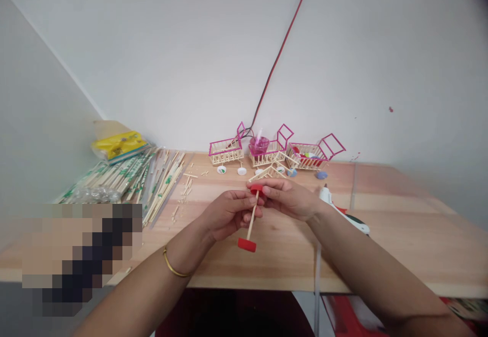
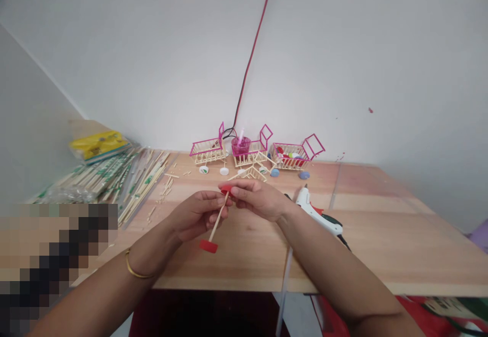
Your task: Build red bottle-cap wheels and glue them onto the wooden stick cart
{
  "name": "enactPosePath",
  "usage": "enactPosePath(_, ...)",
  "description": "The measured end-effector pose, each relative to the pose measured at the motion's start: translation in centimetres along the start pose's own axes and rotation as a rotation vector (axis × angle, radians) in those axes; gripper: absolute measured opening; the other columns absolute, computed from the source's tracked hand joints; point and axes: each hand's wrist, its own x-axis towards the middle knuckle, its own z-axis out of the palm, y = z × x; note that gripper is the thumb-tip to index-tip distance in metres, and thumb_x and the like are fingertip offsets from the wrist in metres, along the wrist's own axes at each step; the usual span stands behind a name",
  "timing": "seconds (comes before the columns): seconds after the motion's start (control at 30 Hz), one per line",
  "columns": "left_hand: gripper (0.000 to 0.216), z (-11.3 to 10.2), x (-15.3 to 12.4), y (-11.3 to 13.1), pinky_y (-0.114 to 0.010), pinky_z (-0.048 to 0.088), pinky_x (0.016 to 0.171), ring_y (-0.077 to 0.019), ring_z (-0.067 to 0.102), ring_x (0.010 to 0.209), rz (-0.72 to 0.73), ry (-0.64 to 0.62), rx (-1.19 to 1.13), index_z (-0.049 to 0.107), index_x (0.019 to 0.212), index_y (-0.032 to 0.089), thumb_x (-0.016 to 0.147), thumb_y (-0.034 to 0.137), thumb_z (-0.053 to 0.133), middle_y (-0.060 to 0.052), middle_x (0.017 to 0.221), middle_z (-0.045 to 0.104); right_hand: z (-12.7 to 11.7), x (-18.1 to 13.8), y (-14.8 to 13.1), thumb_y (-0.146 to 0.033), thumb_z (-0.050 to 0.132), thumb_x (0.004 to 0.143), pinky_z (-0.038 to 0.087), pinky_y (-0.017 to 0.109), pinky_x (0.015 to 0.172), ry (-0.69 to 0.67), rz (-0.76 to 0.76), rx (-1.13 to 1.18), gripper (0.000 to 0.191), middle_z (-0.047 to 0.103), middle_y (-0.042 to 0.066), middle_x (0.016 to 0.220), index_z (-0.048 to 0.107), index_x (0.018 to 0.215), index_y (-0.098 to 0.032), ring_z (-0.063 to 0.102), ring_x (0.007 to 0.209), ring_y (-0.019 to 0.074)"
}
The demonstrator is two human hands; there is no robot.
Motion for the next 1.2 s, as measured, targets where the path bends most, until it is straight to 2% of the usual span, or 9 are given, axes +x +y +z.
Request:
enactPosePath(0.33, 0.023, -0.1, 0.1, -0.1, -0.017, 0.027, 0.044, -0.0028, 0.044, 0.044, 0.016, -0.002, 0.019, 0.067, 0.082, 0.007, 0.07, 0.025, 0.076, -0.004, 0.063, 0.063, 0.1, -0.1, -0.1, -0.036, 0.075, 0.075, 0.043, 0.028, 0.073, 0.033, 0.017, -0.039, 0.035, 0.063, 0.001, 0.078, 0.071, 0.105, -0.018, 0.054, 0.074, 0.0104)
enactPosePath(0.57, 0.024, -0.4, 0.0, 0.0, -0.019, 0.028, 0.043, -0.004, 0.044, 0.044, 0.058, -0.008, 0.128, 0.067, 0.08, 0.009, 0.07, 0.029, 0.076, -0.004, 0.064, 0.064, -0.1, -0.4, -0.1, -0.037, 0.069, 0.081, 0.043, 0.028, 0.076, 0.014, 0.01, -0.107, 0.039, 0.062, 0.003, 0.096, 0.065, 0.118, -0.025, 0.052, 0.079, 0.0095)
enactPosePath(0.7, 0.024, -0.5, 0.1, -0.1, -0.02, 0.031, 0.047, -0.0046, 0.045, 0.047, 0.121, 0.0, 0.255, 0.067, 0.08, 0.01, 0.072, 0.032, 0.073, -0.004, 0.067, 0.064, -0.3, -0.4, -0.2, -0.041, 0.07, 0.08, 0.043, 0.03, 0.074, 0.006, -0.011, -0.133, 0.042, 0.061, 0.005, 0.097, 0.065, 0.118, -0.022, 0.053, 0.081, 0.0119)
enactPosePath(0.8, 0.024, -0.7, 0.2, -0.2, -0.022, 0.034, 0.051, -0.0057, 0.047, 0.051, 0.222, 0.04, 0.41, 0.067, 0.081, 0.01, 0.075, 0.033, 0.07, -0.004, 0.072, 0.065, -0.7, -0.3, -0.2, -0.045, 0.066, 0.082, 0.042, 0.029, 0.071, 0.036, -0.096, -0.2, 0.043, 0.062, 0.006, 0.096, 0.064, 0.118, -0.021, 0.053, 0.079, 0.0124)
enactPosePath(0.9, 0.022, -1.1, 0.4, -0.2, -0.023, 0.037, 0.056, -0.0075, 0.047, 0.055, 0.357, 0.104, 0.555, 0.069, 0.081, 0.012, 0.077, 0.033, 0.067, -0.001, 0.067, 0.06, -1.0, -0.3, -0.3, -0.047, 0.06, 0.085, 0.044, 0.03, 0.072, 0.148, -0.193, -0.342, 0.043, 0.064, 0.007, 0.103, 0.062, 0.119, -0.021, 0.055, 0.08, 0.0131)
enactPosePath(1.03, 0.02, -1.8, 0.7, 0.4, -0.024, 0.039, 0.059, -0.0088, 0.047, 0.059, 0.535, 0.241, 0.651, 0.072, 0.083, 0.015, 0.075, 0.033, 0.069, 0.0, 0.068, 0.058, -0.6, -0.3, -0.7, -0.046, 0.061, 0.084, 0.046, 0.033, 0.083, 0.246, -0.246, -0.535, 0.041, 0.064, 0.008, 0.112, 0.06, 0.118, -0.022, 0.058, 0.097, 0.0172)
enactPosePath(1.1, 0.018, -2.2, 0.8, 0.9, -0.023, 0.039, 0.058, -0.0091, 0.047, 0.06, 0.582, 0.305, 0.66, 0.072, 0.081, 0.015, 0.074, 0.032, 0.07, 0.0, 0.069, 0.059, -0.2, -0.3, -0.6, -0.043, 0.061, 0.084, 0.046, 0.034, 0.086, 0.26, -0.261, -0.627, 0.038, 0.064, 0.007, 0.114, 0.06, 0.116, -0.022, 0.059, 0.101, 0.0181)
enactPosePath(1.2, 0.015, -2.7, 1.0, 1.3, -0.023, 0.04, 0.059, -0.0095, 0.048, 0.06, 0.594, 0.351, 0.655, 0.071, 0.075, 0.015, 0.072, 0.03, 0.071, 0.001, 0.063, 0.057, 0.1, -0.2, -0.1, -0.039, 0.06, 0.084, 0.049, 0.034, 0.079, 0.285, -0.295, -0.81, 0.034, 0.065, 0.008, 0.108, 0.061, 0.113, -0.02, 0.061, 0.092, 0.0182)
